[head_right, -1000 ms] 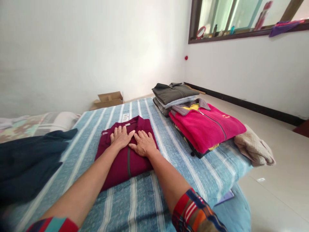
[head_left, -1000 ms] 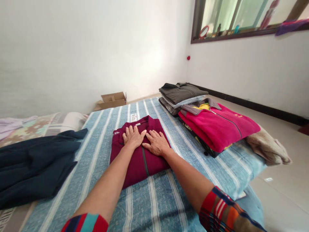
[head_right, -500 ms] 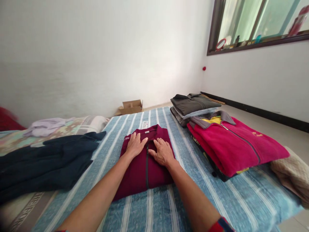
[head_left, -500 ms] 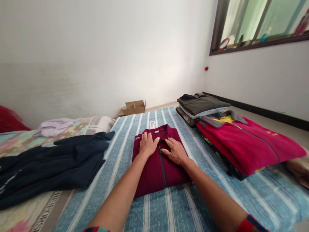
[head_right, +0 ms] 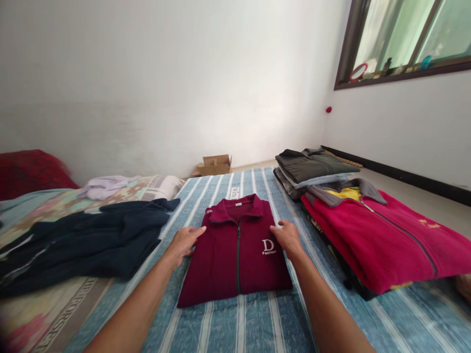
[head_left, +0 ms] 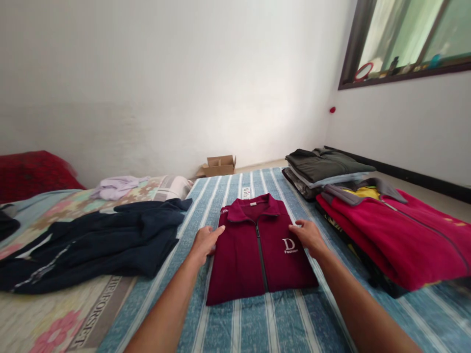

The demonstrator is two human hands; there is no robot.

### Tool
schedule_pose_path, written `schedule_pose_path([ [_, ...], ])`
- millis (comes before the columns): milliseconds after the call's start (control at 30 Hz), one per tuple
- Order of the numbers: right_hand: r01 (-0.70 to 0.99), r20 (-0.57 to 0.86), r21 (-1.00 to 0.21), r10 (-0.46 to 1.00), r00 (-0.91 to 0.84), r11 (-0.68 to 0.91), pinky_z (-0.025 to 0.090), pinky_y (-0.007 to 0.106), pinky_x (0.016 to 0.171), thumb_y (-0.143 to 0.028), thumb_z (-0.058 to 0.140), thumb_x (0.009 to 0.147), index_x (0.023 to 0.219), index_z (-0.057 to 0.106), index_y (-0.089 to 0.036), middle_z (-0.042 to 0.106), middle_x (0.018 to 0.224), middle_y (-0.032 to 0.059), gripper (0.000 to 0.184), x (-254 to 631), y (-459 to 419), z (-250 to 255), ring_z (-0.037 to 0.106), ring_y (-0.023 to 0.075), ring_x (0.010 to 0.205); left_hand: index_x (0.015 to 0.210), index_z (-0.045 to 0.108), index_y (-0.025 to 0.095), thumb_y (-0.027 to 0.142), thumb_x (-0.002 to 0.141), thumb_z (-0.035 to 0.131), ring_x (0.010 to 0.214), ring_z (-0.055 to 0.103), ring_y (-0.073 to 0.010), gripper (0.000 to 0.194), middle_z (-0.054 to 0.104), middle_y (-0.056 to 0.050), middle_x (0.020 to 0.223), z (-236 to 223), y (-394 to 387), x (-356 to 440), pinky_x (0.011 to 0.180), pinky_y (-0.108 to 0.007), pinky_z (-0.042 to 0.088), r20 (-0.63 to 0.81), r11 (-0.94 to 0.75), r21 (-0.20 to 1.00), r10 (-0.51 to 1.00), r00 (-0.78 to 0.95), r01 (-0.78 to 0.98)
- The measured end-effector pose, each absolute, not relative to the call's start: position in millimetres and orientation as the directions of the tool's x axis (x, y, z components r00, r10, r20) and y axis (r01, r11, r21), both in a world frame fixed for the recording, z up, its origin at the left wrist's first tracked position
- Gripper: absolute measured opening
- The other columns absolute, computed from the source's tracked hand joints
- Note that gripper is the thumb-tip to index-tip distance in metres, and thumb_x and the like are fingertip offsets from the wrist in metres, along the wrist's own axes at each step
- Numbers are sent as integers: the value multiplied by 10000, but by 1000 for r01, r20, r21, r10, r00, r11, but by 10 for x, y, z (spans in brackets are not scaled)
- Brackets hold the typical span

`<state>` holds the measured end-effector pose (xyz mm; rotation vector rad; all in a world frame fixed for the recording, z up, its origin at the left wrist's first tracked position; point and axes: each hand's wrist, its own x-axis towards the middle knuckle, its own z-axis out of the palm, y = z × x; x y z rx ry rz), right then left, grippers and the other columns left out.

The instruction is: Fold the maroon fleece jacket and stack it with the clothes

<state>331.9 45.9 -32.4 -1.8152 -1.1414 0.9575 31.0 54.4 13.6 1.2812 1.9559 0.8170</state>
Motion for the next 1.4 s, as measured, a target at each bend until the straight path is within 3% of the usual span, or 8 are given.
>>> schedule_pose_path([
  [167, 129, -369, -907, 903, 219, -402, 386, 202, 391, -315, 631, 736, 838, 632, -132, 642, 627, 30, 210, 3303, 435, -330, 587, 134, 495, 716, 481, 191, 508, 666, 611, 669, 643, -190, 347, 654, -41, 697, 173, 452, 301, 501, -254, 477, -322, 394, 834, 916, -240, 387],
  [367, -95, -491, -870, 868, 75, -484, 516, 263, 491, -249, 621, 759, 713, 598, -138, 665, 625, 55, 122, 3249, 391, -293, 629, 161, 525, 686, 578, 173, 519, 564, 700, 538, 621, -192, 386, 676, -59, 646, 210, 411, 265, 451, -267, 457, -455, 472, 825, 881, -129, 312],
  [567, -174, -529, -840, 847, 52, -514, 555, 302, 544, -199, 643, 737, 703, 574, -130, 665, 604, 61, 103, 3225, 422, -289, 646, 181, 539, 707, 631, 169, 442, 511, 763, 710, 682, -253, 361, 718, -75, 730, 35, 462, 261, 588, -300, 524, -450, 452, 883, 892, -42, 126],
  [733, -156, -496, -861, 868, 38, -485, 528, 281, 478, -183, 613, 763, 718, 559, -135, 648, 559, 49, 84, 3217, 408, -316, 625, 174, 481, 871, 620, 153, 421, 556, 785, 791, 687, -278, 446, 727, -86, 794, 40, 420, 276, 684, -352, 542, -386, 387, 920, 922, -30, 56],
  [967, -184, -393, -896, 915, -93, -404, 551, 293, 582, -242, 632, 756, 867, 574, -135, 690, 707, 62, 164, 3258, 316, -324, 669, 181, 615, 1086, 562, 175, 361, 624, 785, 901, 672, -264, 545, 707, -99, 994, 134, 286, 166, 801, -370, 525, -395, 426, 900, 886, 242, -90],
  [1233, -148, -279, -949, 960, -9, -277, 500, 250, 471, -106, 559, 670, 933, 538, -156, 656, 636, -7, 268, 3136, 338, -197, 631, 156, 523, 1119, 551, 145, 280, 582, 815, 904, 673, -285, 614, 715, -116, 965, 228, 276, 239, 805, -369, 529, -351, 384, 913, 911, 215, -135],
  [1400, -54, -176, -983, 984, 10, -176, 447, 212, 420, -76, 568, 610, 871, 572, -151, 627, 564, -30, 271, 3173, 417, 40, 601, 143, 475, 1201, 511, 158, 278, 608, 805, 936, 663, -289, 672, 704, -115, 1014, 483, 261, 324, 824, -371, 529, -328, 360, 927, 915, 237, -108],
])
